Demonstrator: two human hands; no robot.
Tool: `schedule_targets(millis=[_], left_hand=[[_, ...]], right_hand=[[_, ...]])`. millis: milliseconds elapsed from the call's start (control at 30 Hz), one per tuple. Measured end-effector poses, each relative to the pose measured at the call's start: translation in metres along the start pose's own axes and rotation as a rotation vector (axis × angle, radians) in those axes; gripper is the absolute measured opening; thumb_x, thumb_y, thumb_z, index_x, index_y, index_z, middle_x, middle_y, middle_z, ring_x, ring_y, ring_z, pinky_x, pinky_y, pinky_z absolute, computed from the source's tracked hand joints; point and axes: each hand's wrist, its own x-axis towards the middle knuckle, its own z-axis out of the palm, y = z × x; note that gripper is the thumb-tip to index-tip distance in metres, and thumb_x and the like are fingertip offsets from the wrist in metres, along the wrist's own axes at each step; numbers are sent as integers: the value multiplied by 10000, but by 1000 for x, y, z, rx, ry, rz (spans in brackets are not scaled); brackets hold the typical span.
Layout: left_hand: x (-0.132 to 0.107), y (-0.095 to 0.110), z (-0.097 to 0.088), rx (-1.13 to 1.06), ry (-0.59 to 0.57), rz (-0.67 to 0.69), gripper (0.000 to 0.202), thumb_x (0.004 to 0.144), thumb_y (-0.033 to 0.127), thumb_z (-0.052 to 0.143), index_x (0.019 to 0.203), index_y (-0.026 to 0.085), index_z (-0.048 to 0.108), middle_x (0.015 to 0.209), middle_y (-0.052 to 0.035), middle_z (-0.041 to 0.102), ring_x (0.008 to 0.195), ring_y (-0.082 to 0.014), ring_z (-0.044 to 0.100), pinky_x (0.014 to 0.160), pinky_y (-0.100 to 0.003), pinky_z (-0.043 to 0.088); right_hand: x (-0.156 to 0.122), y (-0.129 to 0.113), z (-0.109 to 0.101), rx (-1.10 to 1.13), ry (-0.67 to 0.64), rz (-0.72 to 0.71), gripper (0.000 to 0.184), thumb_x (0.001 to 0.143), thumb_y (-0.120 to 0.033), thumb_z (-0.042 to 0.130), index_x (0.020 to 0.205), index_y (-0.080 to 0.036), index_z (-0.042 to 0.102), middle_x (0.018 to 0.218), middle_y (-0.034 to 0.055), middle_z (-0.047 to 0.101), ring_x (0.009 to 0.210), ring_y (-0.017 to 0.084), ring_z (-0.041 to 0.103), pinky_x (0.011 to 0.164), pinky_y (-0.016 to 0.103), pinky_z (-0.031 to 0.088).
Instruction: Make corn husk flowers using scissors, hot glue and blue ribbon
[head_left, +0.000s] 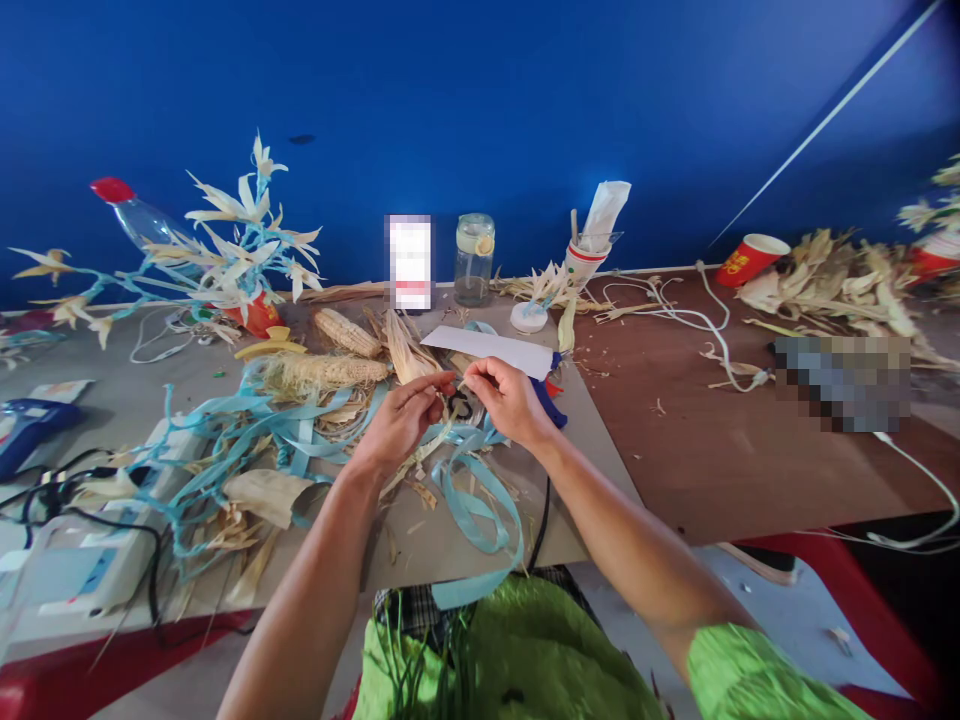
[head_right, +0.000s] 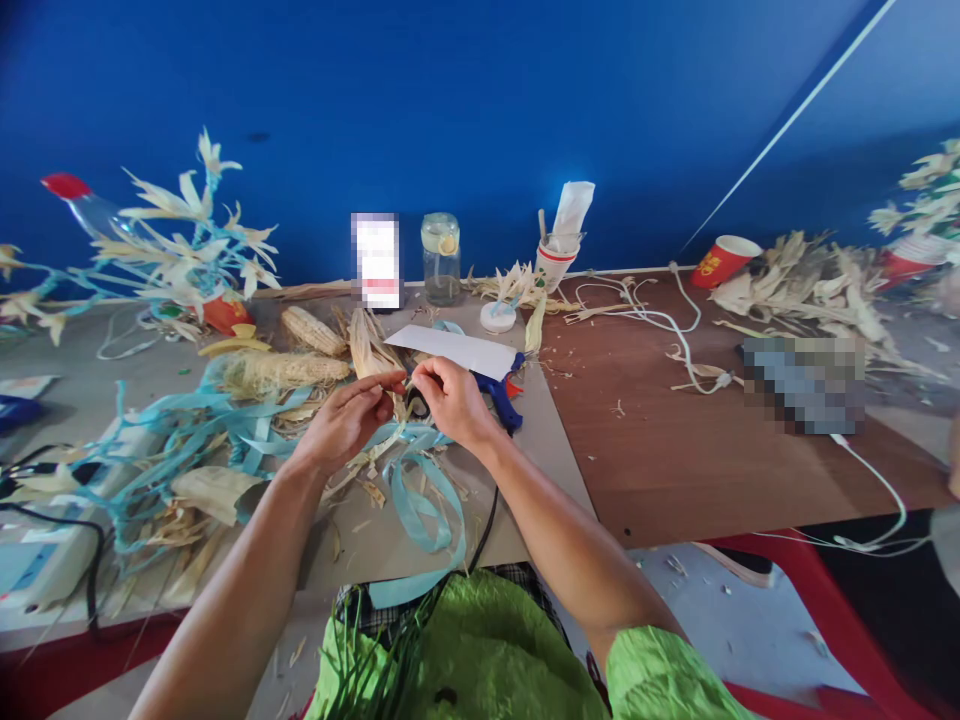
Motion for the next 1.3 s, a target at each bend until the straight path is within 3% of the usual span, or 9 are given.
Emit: schedule_targets(millis=[200, 400, 600, 867, 1300], left_hand=[[-2, 5, -3, -163, -92, -100, 360, 716, 176, 650, 1065, 85, 655, 757, -19, 572, 505, -21, 409, 537, -208, 344], [-4, 7, -3, -206, -206, -117, 640, 694, 166, 718, 1287, 146, 479, 681, 8, 596, 457, -48, 470, 472, -191, 340], [-2, 4, -3, -208, -251, -148, 519, 693, 172, 733, 1174, 109, 549, 701, -18, 623, 500, -82, 551, 508, -210, 420], [0, 0, -2, -199, -186, -151, 284, 675, 188, 752, 925, 108, 645, 709, -29, 652, 508, -92, 590, 525, -218, 472], [0, -2, -5, -160, -138, -161, 251, 668, 228, 756, 840, 109, 618, 743, -32, 655, 508, -91, 590, 531, -228, 477]], right_hand=[[0, 0, -3, 30, -5, 11, 183, 844, -318, 491, 798, -158, 570, 716, 9, 572, 655, 117, 497, 634, 230, 404], [-1, -6, -4, 31, -41, -6, 161, 839, -293, 499, 785, -157, 567, 689, -1, 555, 637, 110, 480, 614, 225, 389], [-3, -12, -4, 54, -96, -30, 166, 849, -276, 488, 780, -151, 572, 731, 8, 575, 681, 112, 507, 659, 229, 406], [-4, -15, -7, 24, -141, -18, 177, 849, -283, 482, 778, -153, 580, 707, 8, 583, 655, 113, 506, 636, 231, 403], [-3, -12, -8, 34, -137, -15, 180, 841, -294, 491, 774, -152, 577, 709, 5, 577, 661, 114, 500, 636, 227, 399]])
